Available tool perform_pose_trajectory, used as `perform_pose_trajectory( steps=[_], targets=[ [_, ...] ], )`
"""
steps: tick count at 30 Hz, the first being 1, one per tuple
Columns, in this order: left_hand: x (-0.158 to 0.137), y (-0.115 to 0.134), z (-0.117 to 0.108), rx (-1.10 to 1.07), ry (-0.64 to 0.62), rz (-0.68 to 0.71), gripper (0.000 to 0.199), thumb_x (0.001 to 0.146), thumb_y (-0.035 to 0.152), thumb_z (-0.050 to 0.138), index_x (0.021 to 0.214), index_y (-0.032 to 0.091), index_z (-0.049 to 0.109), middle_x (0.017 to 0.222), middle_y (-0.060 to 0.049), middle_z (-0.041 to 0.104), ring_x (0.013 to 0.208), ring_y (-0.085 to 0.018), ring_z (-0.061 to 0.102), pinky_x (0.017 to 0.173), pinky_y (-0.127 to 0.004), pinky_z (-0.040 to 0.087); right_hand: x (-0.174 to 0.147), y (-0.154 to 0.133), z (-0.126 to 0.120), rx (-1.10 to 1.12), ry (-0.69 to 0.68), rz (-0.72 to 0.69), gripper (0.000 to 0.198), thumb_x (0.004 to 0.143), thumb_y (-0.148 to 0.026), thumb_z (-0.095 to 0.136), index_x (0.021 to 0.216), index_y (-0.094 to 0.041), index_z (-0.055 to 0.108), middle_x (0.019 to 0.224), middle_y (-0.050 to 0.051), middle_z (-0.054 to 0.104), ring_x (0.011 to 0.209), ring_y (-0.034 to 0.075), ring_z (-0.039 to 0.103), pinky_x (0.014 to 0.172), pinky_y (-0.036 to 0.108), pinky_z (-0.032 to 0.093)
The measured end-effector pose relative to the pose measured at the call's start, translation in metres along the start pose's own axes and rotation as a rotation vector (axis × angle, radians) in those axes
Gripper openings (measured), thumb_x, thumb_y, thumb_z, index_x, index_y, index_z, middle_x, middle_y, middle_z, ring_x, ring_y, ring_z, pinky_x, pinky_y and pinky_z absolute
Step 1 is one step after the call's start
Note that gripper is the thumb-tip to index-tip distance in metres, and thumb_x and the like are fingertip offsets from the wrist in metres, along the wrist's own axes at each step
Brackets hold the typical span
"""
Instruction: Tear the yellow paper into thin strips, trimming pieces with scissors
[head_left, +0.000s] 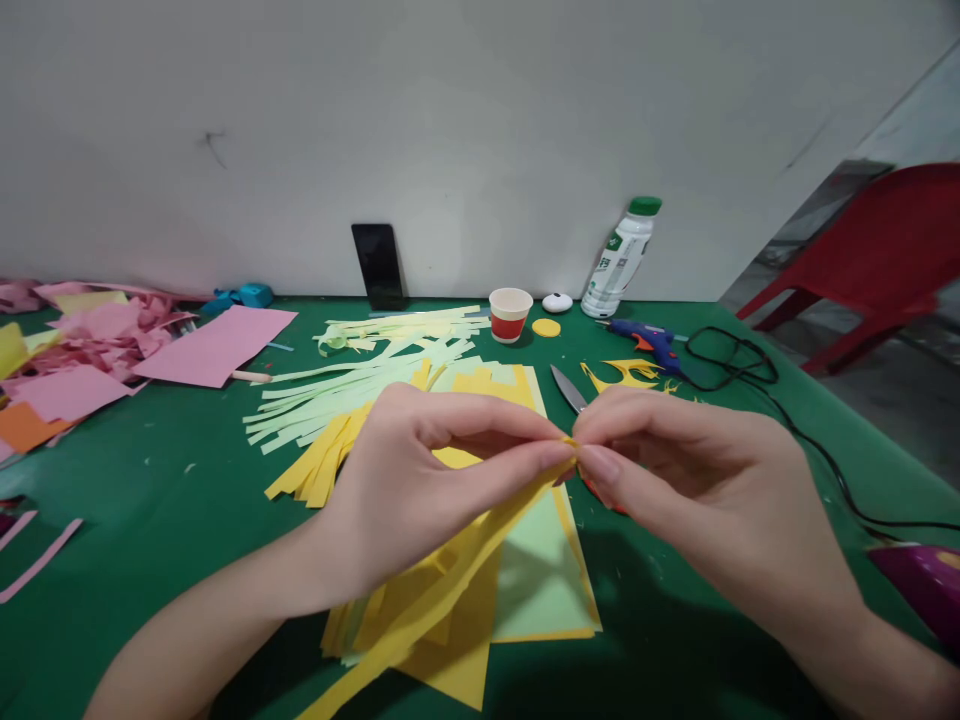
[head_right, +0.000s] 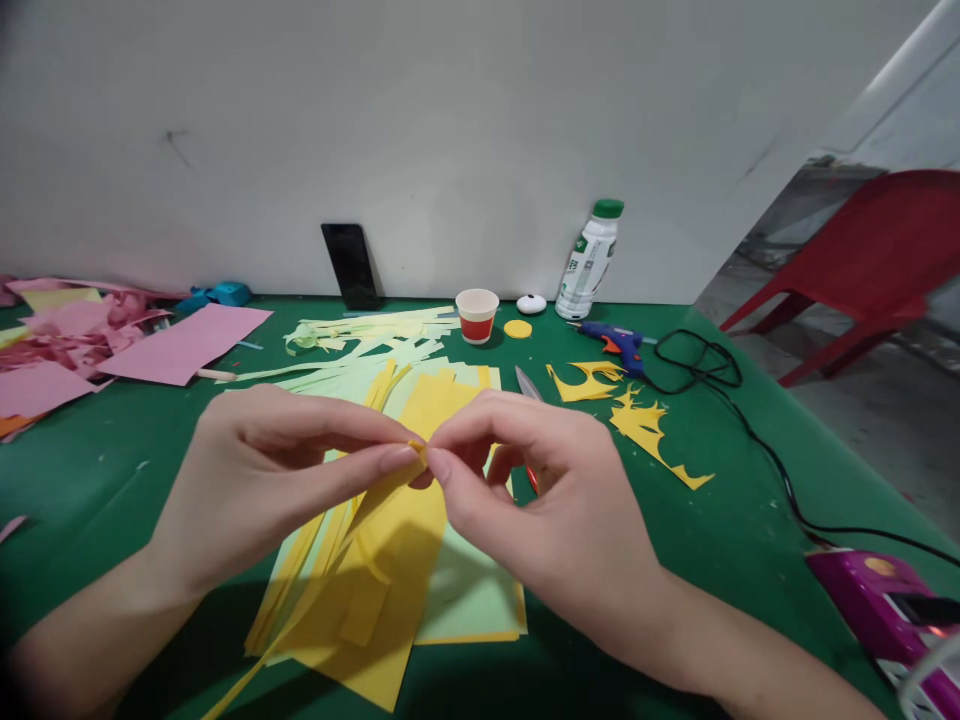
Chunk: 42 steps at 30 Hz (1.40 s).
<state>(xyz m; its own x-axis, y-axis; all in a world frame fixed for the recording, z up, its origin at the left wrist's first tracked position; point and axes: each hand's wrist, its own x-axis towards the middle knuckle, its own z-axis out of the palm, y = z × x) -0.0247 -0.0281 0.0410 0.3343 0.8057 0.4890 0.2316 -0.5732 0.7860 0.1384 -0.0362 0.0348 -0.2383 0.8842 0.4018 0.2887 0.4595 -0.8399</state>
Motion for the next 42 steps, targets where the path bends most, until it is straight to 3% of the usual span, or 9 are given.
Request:
perform_pose_trajectory(
  steps=[6, 10, 16, 19, 27, 31, 36, 39, 42],
  targets=[
    [0.003, -0.003, 0.0, -0.049, -0.116, -0.166, 0.01, 0.072, 0.024, 0.067, 0.066, 0.017, 0.07, 0.062, 0.003, 0.071, 0.053, -0.011, 0.065, 0.042, -0.012, 0.049, -0.001, 0.008, -0.005, 0.108, 0.13, -0.003, 0.016, 0.076, -0.014, 0.058, 0.062, -0.022, 0.057, 0.057, -0.005, 0.054, 0.049, 0.006, 0.046, 0.042, 0.016, 0.039],
    [0.004, -0.003, -0.001, -0.2, -0.175, -0.346, 0.01, 0.074, 0.023, 0.065, 0.067, 0.018, 0.07, 0.065, 0.004, 0.072, 0.061, -0.01, 0.068, 0.054, -0.009, 0.052, -0.001, 0.014, -0.008, 0.156, 0.2, -0.008, 0.014, 0.079, -0.018, 0.058, 0.065, -0.022, 0.058, 0.061, -0.005, 0.054, 0.05, 0.005, 0.045, 0.041, 0.014, 0.038],
    [0.007, -0.003, -0.001, -0.372, -0.174, -0.454, 0.01, 0.074, 0.018, 0.064, 0.065, 0.019, 0.07, 0.062, 0.007, 0.071, 0.06, -0.007, 0.068, 0.059, -0.007, 0.053, 0.001, 0.015, -0.008, 0.175, 0.179, 0.031, 0.014, 0.078, -0.019, 0.058, 0.064, -0.023, 0.058, 0.058, -0.006, 0.051, 0.048, 0.005, 0.042, 0.039, 0.015, 0.034],
    [0.007, -0.004, -0.003, -0.381, -0.195, -0.483, 0.01, 0.074, 0.019, 0.065, 0.066, 0.019, 0.07, 0.063, 0.007, 0.071, 0.06, -0.007, 0.067, 0.059, -0.007, 0.052, 0.004, 0.016, -0.013, 0.152, 0.122, 0.072, 0.013, 0.077, -0.02, 0.058, 0.065, -0.023, 0.058, 0.058, -0.006, 0.052, 0.048, 0.005, 0.043, 0.04, 0.016, 0.035],
    [0.01, -0.008, -0.006, -0.248, -0.396, -0.581, 0.013, 0.075, 0.024, 0.063, 0.066, 0.017, 0.069, 0.062, 0.004, 0.07, 0.06, -0.009, 0.066, 0.06, -0.013, 0.052, 0.013, 0.01, -0.018, -0.087, -0.223, 0.143, 0.005, 0.073, -0.022, 0.057, 0.07, -0.021, 0.062, 0.065, -0.002, 0.061, 0.058, 0.01, 0.053, 0.044, 0.019, 0.04],
    [0.009, -0.007, -0.005, -0.068, -0.475, -0.547, 0.02, 0.077, 0.027, 0.059, 0.065, 0.016, 0.069, 0.061, 0.002, 0.07, 0.057, -0.008, 0.062, 0.052, -0.012, 0.046, 0.012, 0.008, -0.009, -0.18, -0.263, 0.106, 0.009, 0.069, -0.014, 0.056, 0.063, -0.019, 0.061, 0.062, -0.002, 0.062, 0.057, 0.008, 0.053, 0.046, 0.017, 0.042],
    [0.007, -0.006, -0.002, 0.175, -0.468, -0.434, 0.024, 0.076, 0.019, 0.055, 0.056, 0.014, 0.067, 0.049, 0.005, 0.063, 0.04, -0.001, 0.044, 0.039, -0.01, 0.03, 0.009, 0.009, -0.004, -0.251, -0.27, 0.108, 0.011, 0.063, -0.008, 0.054, 0.058, -0.018, 0.058, 0.057, -0.004, 0.059, 0.054, 0.006, 0.049, 0.045, 0.014, 0.039],
    [0.007, -0.006, -0.002, 0.185, -0.5, -0.406, 0.024, 0.077, 0.021, 0.054, 0.058, 0.014, 0.068, 0.05, 0.005, 0.063, 0.04, -0.001, 0.043, 0.039, -0.011, 0.03, 0.009, 0.009, -0.007, -0.246, -0.3, 0.144, 0.011, 0.06, -0.008, 0.053, 0.055, -0.018, 0.056, 0.053, -0.005, 0.056, 0.051, 0.006, 0.047, 0.044, 0.014, 0.037],
    [0.008, -0.005, -0.003, 0.159, -0.545, -0.448, 0.025, 0.079, 0.026, 0.054, 0.063, 0.016, 0.069, 0.057, 0.004, 0.068, 0.046, -0.004, 0.052, 0.041, -0.012, 0.034, 0.012, 0.009, -0.013, -0.249, -0.337, 0.196, 0.011, 0.059, -0.009, 0.052, 0.054, -0.018, 0.057, 0.051, -0.005, 0.054, 0.047, 0.005, 0.046, 0.042, 0.015, 0.036]
  ],
)
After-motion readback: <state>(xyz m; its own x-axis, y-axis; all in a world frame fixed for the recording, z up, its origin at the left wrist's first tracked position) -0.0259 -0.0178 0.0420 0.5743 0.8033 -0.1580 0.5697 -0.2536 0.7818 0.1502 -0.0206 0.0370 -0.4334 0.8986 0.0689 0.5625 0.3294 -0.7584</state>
